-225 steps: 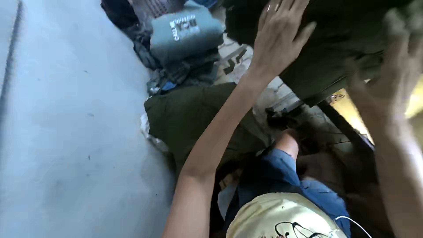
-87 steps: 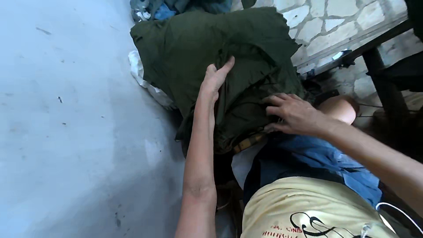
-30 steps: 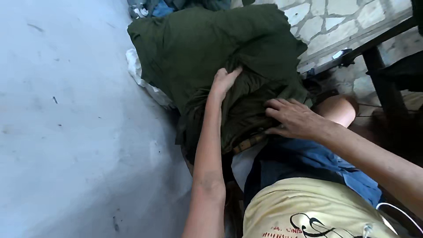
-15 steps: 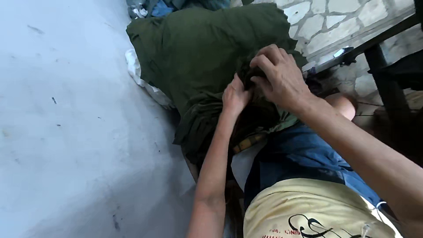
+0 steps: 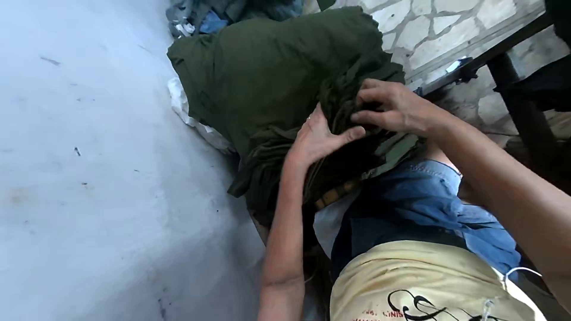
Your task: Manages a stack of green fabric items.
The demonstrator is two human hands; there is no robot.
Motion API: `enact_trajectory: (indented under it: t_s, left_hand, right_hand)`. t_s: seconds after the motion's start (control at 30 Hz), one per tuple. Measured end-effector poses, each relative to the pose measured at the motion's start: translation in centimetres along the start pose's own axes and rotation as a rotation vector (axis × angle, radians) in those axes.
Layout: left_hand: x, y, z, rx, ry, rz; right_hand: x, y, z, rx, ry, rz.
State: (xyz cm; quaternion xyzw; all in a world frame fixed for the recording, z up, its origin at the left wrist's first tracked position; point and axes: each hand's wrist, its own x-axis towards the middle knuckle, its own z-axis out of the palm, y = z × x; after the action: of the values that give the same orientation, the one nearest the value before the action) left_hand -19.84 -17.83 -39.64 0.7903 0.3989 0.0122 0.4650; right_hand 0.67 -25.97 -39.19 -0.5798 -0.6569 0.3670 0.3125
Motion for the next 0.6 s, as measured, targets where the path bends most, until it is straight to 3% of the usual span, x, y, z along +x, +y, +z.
enact_trajectory:
  t_s: [0.1, 0.17, 0.3, 0.4, 0.5, 0.6]
  left_hand:
    - [-0.9, 0.7, 2.7, 0.114, 0.262, -0.133]
    - [-0.2, 1.0, 3.0, 0.144, 0.318, -0.239]
    - [4.0, -1.7, -0.2, -0.008, 0.180, -0.336]
    - [7.0, -3.8, -2.7, -0.231, 0.095, -0.391]
    - [7.9, -4.1, -3.4, -0.283, 0.061, -0.374]
    - [7.1, -4.7, -2.2, -0.258, 0.112, -0.284]
  right_hand:
    - [2.3, -0.4, 0.4, 0.010, -0.019, 0.085]
    - [3.0, -0.5, 1.1, -0.034, 0.032, 0.092]
    - [1.9, -2.9, 3.4, -0.362, 0.191, -0.013]
    - [-2.3, -3.1, 5.9, -0.503, 0.000, -0.231]
    - [-5.2, -0.3, 6.1, -0.444, -0.281, -0.069]
    - [-4.7, -0.1, 4.0, -0.218, -0.222, -0.053]
